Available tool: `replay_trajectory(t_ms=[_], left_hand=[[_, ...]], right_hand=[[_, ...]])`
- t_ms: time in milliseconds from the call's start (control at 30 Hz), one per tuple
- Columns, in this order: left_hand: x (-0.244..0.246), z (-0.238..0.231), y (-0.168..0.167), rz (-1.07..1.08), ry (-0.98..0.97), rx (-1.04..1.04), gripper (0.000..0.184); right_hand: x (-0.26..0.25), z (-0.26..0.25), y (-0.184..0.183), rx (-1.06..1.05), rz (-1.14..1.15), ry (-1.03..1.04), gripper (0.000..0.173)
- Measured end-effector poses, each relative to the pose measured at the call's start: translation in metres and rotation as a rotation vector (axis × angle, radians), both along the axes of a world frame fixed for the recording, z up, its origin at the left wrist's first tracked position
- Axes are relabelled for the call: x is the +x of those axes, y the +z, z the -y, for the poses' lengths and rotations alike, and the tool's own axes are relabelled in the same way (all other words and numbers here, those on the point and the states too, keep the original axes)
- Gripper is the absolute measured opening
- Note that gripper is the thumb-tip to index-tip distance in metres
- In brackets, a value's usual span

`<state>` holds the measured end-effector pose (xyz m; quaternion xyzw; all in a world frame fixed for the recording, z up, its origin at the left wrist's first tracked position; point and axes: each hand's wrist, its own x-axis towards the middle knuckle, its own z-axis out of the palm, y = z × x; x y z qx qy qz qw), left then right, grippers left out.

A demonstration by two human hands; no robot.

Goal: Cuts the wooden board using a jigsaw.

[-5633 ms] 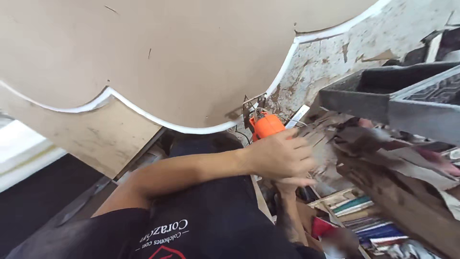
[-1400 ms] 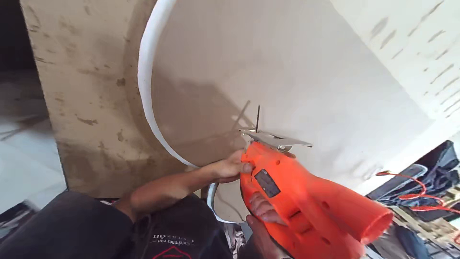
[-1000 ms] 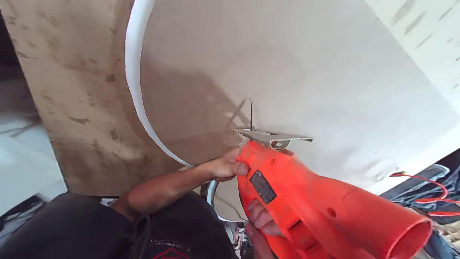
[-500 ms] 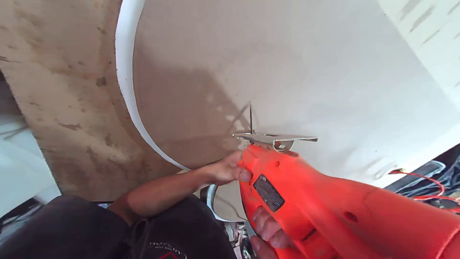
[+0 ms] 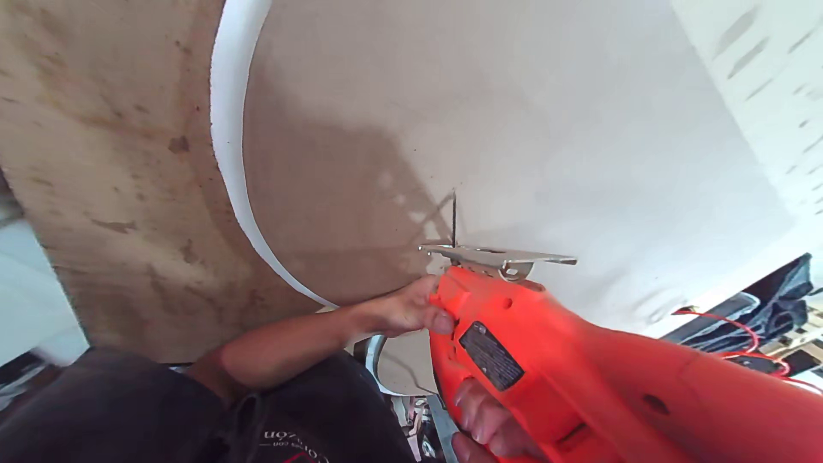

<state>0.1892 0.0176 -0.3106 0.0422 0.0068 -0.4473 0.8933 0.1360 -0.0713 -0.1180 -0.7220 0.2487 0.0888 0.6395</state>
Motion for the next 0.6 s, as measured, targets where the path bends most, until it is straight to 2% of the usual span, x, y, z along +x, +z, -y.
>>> replay_trajectory(t_ms=[200, 600], left_hand=[[0.0034, -0.0038, 0.0046, -0.015, -0.048, 0.053, 0.045], [-0.0002, -0.0011, 0.0026, -0.025, -0.019, 0.009, 0.04]], right_hand=[[0.0011, -0.0004, 0.0019, 0.0, -0.015, -0.003, 0.008], [0.0013, 0.0005, 0.0034, 0.008, -0.039, 0.024, 0.008]])
